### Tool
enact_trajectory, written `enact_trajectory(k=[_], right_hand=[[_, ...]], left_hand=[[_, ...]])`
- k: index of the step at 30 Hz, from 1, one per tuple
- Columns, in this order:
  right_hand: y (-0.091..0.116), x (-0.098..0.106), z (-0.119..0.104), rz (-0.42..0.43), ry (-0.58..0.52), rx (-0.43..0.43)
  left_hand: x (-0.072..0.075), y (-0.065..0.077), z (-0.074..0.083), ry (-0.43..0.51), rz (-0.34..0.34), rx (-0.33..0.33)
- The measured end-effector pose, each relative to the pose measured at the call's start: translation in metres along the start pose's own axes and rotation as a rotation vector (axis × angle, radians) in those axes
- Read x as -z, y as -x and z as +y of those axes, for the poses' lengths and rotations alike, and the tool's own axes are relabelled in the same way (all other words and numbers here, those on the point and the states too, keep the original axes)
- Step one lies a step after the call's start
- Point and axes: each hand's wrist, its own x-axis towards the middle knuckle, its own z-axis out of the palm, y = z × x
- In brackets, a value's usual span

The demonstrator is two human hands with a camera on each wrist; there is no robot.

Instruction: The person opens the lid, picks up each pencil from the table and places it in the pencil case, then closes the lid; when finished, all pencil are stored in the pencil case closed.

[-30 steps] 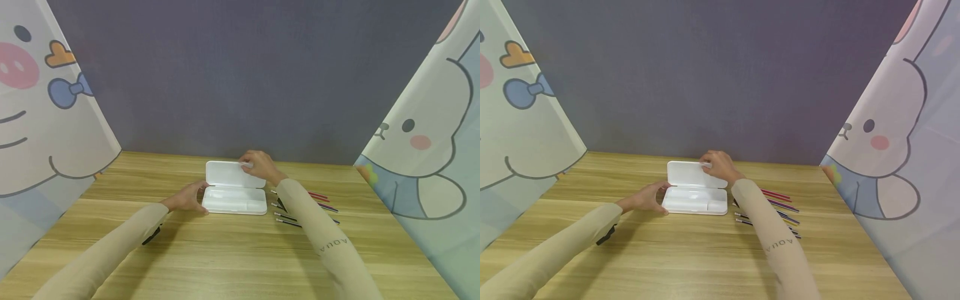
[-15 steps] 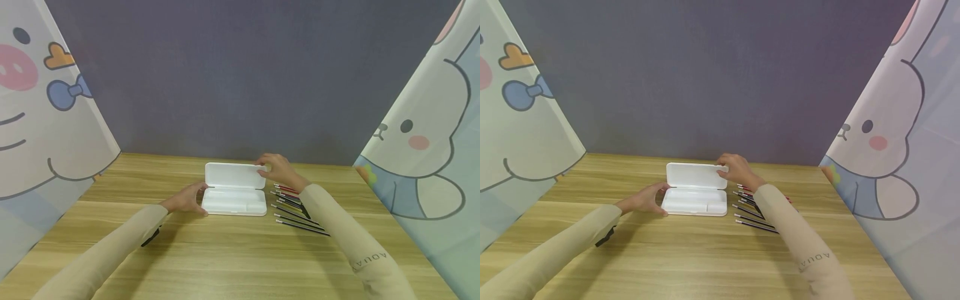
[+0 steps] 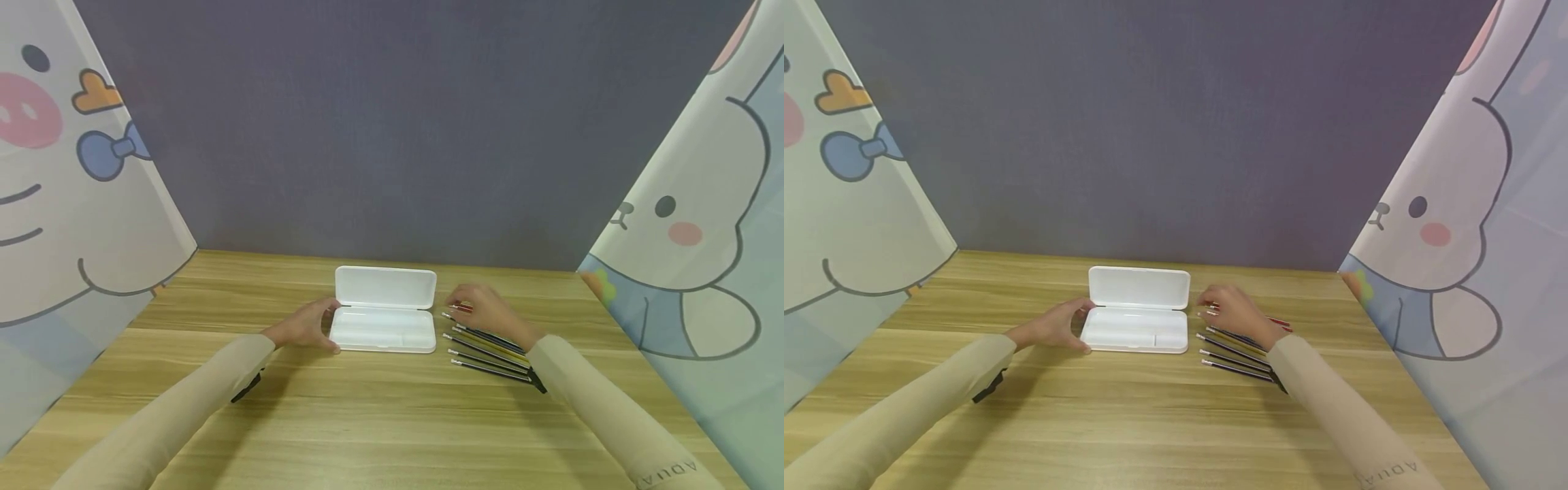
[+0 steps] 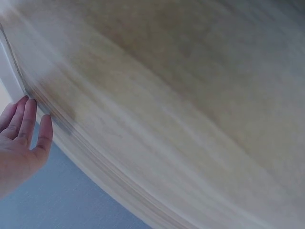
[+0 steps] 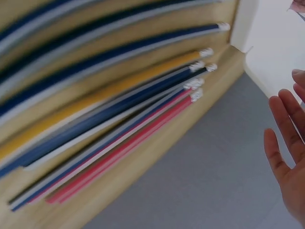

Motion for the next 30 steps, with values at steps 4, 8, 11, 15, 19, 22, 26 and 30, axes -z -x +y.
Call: enact_trajectory(k=[4, 8, 11, 15, 19, 22, 26, 30], right_hand=[[0.018, 0.0, 0.001, -0.029, -0.005, -0.034], [0.034, 0.001, 0.0, -0.062, -0.009, -0.049], [0.045, -0.001, 0.001, -0.083, 0.002, -0.052], [0.058, -0.005, 0.003, -0.098, 0.022, -0.068], [0.068, -0.007, 0.004, -0.089, 0.03, -0.093], [0.073, -0.008, 0.005, -0.071, 0.031, -0.083], [0.077, -0.012, 0.007, -0.048, 0.031, -0.035], [0.08, -0.015, 0.008, -0.071, 0.044, -0.074]], left_hand=[[0.0, 0.0, 0.0, -0.005, 0.0, 0.006], [0.0, 0.0, 0.0, -0.007, -0.001, 0.012], [0.0, 0.0, 0.0, -0.007, 0.003, 0.008], [-0.001, 0.0, 0.0, -0.015, 0.008, 0.001], [0.0, 0.0, 0.0, -0.024, 0.005, 0.011], [0.0, 0.001, 0.0, -0.025, 0.002, 0.014], [-0.001, 0.0, -0.001, -0.031, -0.001, 0.006], [-0.001, 0.0, -0.002, -0.033, -0.002, 0.002]])
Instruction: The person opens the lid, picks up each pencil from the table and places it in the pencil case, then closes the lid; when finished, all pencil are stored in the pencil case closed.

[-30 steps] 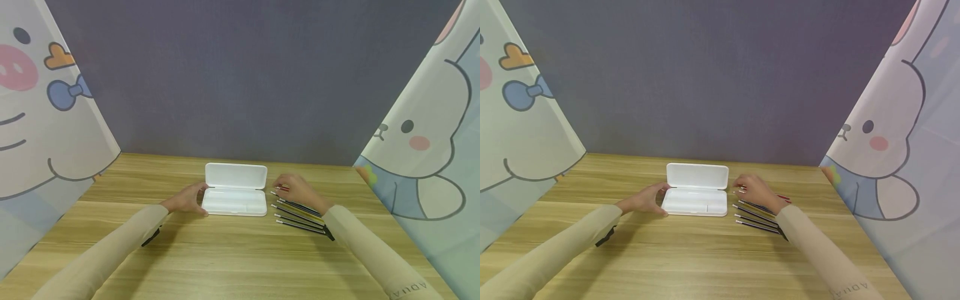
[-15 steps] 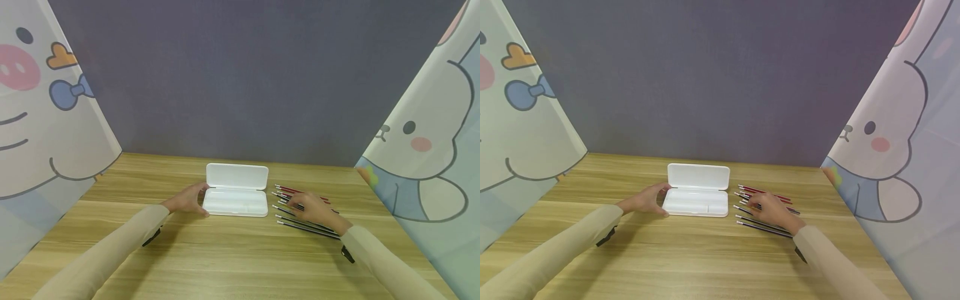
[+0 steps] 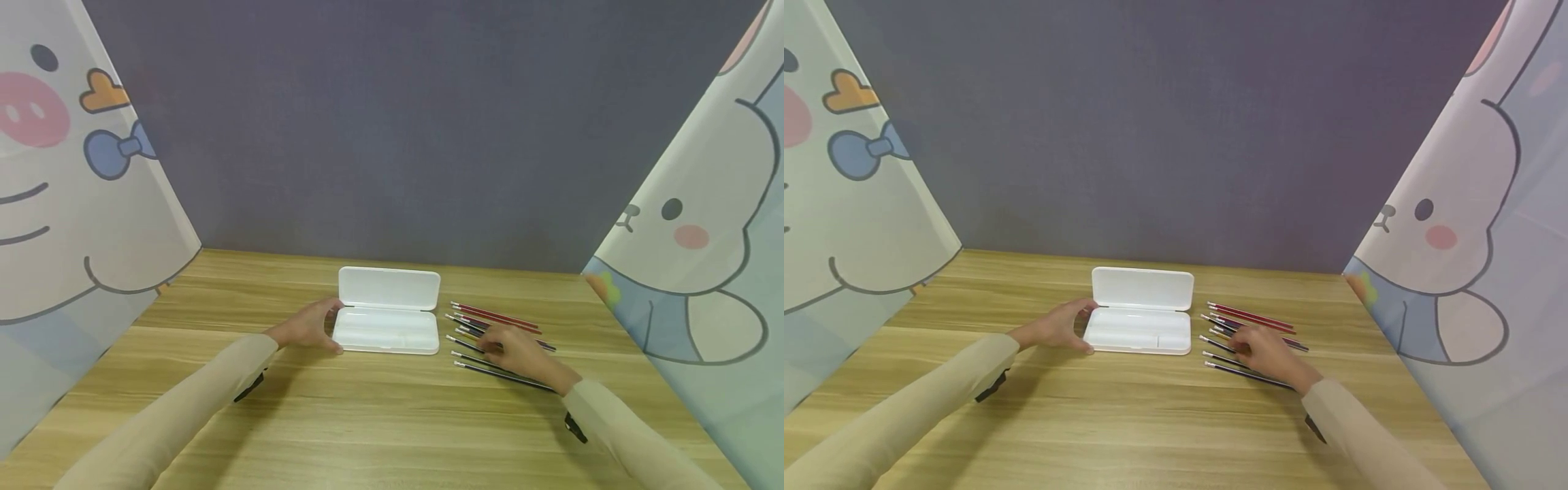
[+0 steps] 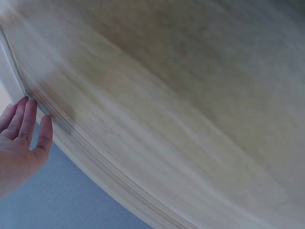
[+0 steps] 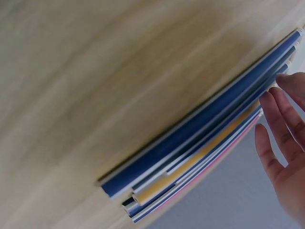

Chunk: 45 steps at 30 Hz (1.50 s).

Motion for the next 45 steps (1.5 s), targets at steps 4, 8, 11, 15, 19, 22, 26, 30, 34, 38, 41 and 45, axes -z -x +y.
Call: enact_trajectory(k=[4, 8, 11, 15, 19, 22, 26, 30, 34, 38, 41, 45], right_hand=[[0.002, -0.002, 0.001, -0.056, 0.006, -0.076], [0.003, -0.003, 0.002, -0.083, -0.011, -0.1], [0.004, -0.003, 0.001, -0.09, -0.03, -0.111], [0.003, -0.002, 0.001, -0.096, -0.052, -0.118], [0.002, -0.003, 0.002, -0.102, -0.07, -0.123], [0.001, -0.002, 0.003, -0.09, -0.083, -0.11], [-0.003, 0.001, 0.003, -0.058, -0.087, -0.082], [-0.009, 0.006, 0.0, -0.038, -0.073, -0.08], [-0.019, 0.01, -0.003, -0.025, -0.056, -0.078], [-0.032, 0.011, -0.005, -0.019, -0.047, -0.04], [-0.043, 0.01, -0.006, -0.02, -0.037, -0.006], [-0.055, 0.007, -0.01, -0.027, -0.036, 0.01]], left_hand=[[0.0, 0.0, 0.001, 0.005, -0.002, -0.003], [0.001, 0.0, 0.003, 0.029, -0.001, -0.006], [0.001, 0.0, 0.005, 0.043, 0.0, -0.004], [0.001, 0.0, 0.005, 0.044, 0.0, 0.001], [0.002, 0.001, 0.006, 0.051, -0.002, 0.004], [0.002, 0.001, 0.006, 0.059, -0.004, 0.006], [0.002, 0.0, 0.006, 0.062, 0.001, 0.007], [0.002, 0.0, 0.005, 0.05, 0.005, 0.008], [0.001, 0.0, 0.003, 0.042, 0.002, 0.005], [0.001, 0.0, 0.002, 0.055, 0.003, 0.004], [0.0, 0.0, 0.001, 0.06, 0.005, 0.007], [-0.001, 0.0, 0.003, 0.057, 0.002, 0.011]])
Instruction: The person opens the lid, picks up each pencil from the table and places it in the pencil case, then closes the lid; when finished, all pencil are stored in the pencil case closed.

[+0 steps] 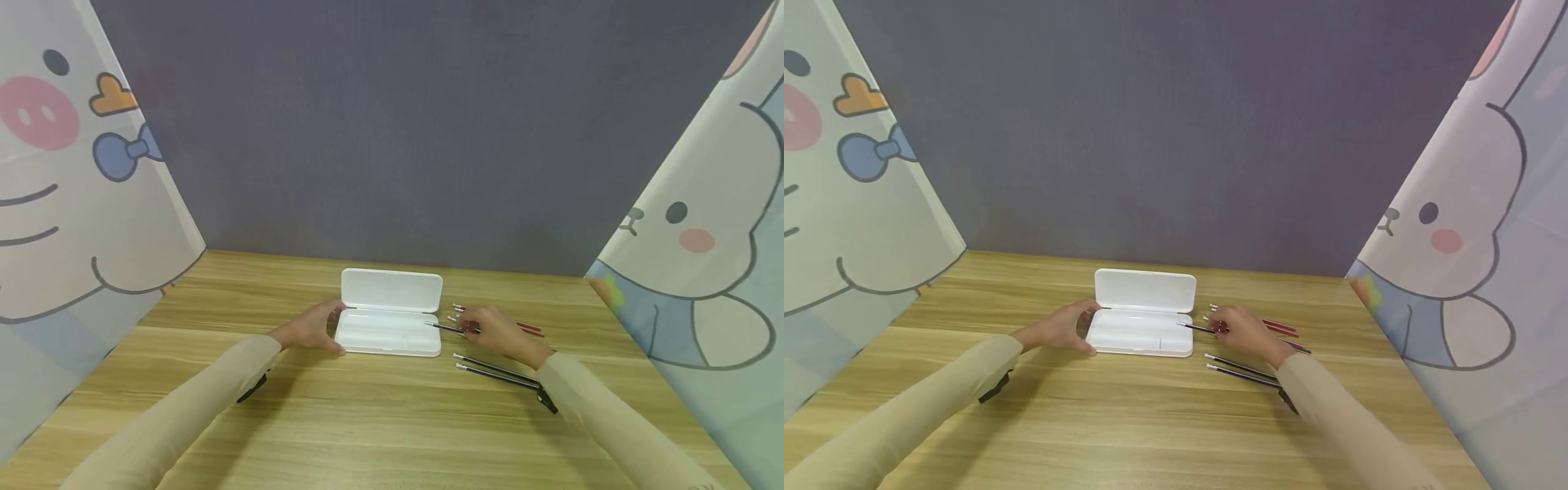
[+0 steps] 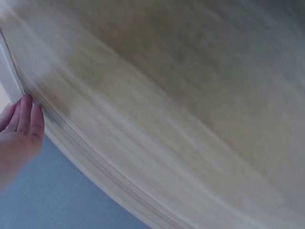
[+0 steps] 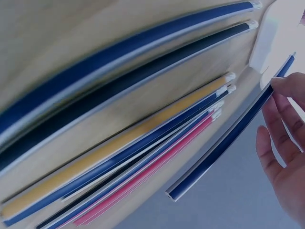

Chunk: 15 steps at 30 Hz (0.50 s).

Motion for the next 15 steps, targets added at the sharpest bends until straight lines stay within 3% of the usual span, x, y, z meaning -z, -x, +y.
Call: enact_trajectory(k=[15], right_hand=[[-0.05, -0.016, -0.02, -0.019, -0.036, 0.083]], left_hand=[[-0.002, -0.001, 0.0, 0.047, 0.015, 0.008]])
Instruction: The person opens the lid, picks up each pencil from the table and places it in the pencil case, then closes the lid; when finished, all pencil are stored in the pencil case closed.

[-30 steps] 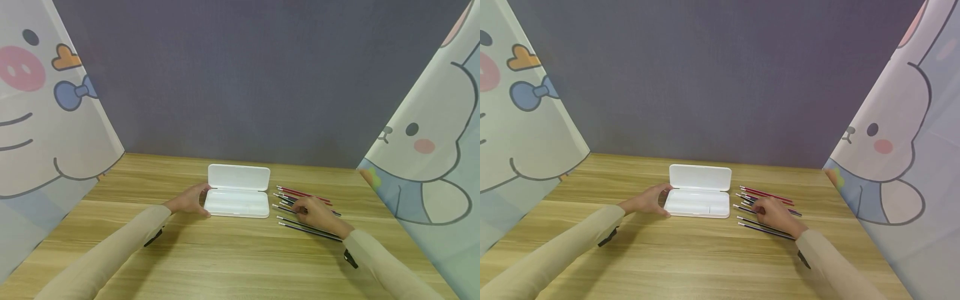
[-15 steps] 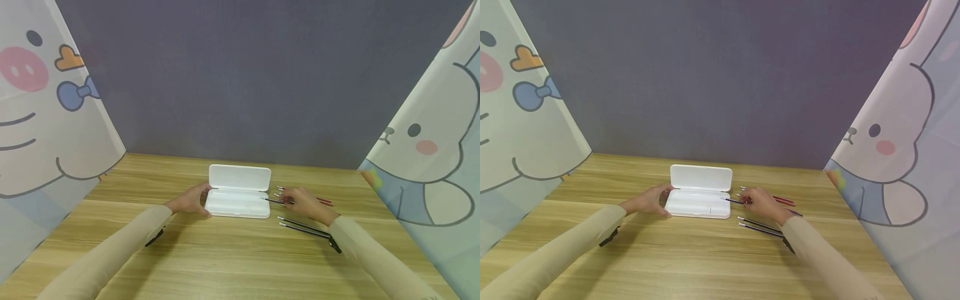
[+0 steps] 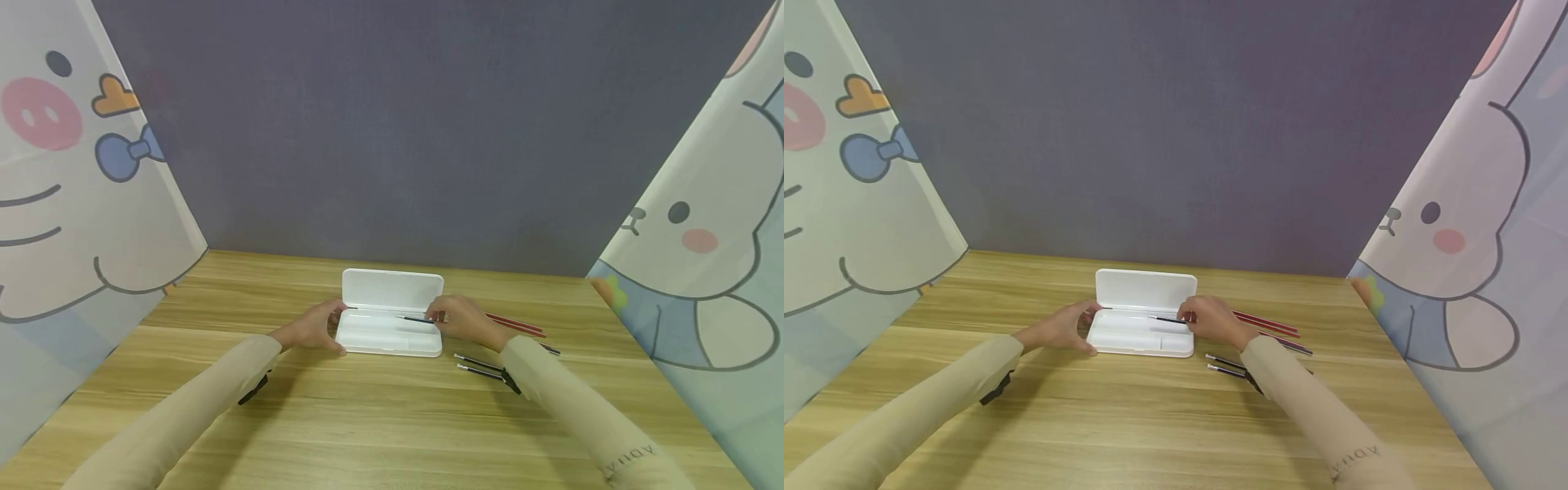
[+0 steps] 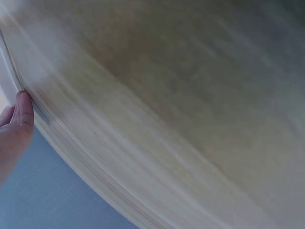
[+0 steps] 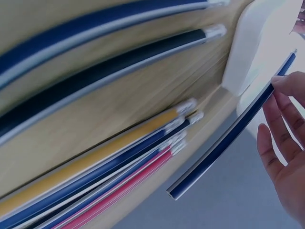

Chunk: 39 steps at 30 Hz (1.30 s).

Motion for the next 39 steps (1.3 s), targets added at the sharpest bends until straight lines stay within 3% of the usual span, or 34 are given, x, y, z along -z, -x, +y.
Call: enact_trajectory(k=[7, 15, 21, 39], right_hand=[[-0.025, -0.009, -0.01, -0.095, 0.011, 0.004], [-0.051, -0.02, -0.023, -0.129, 0.044, 0.09], [-0.066, -0.03, -0.03, -0.14, 0.033, 0.107], [-0.084, -0.052, -0.034, -0.153, 0.009, 0.076]], left_hand=[[-0.001, -0.001, -0.004, 0.016, 0.008, -0.004], [-0.001, 0.0, -0.003, 0.025, 0.018, -0.033], [-0.001, 0.001, -0.002, 0.049, 0.011, -0.024], [-0.001, 0.002, -0.002, 0.087, -0.013, -0.026]])
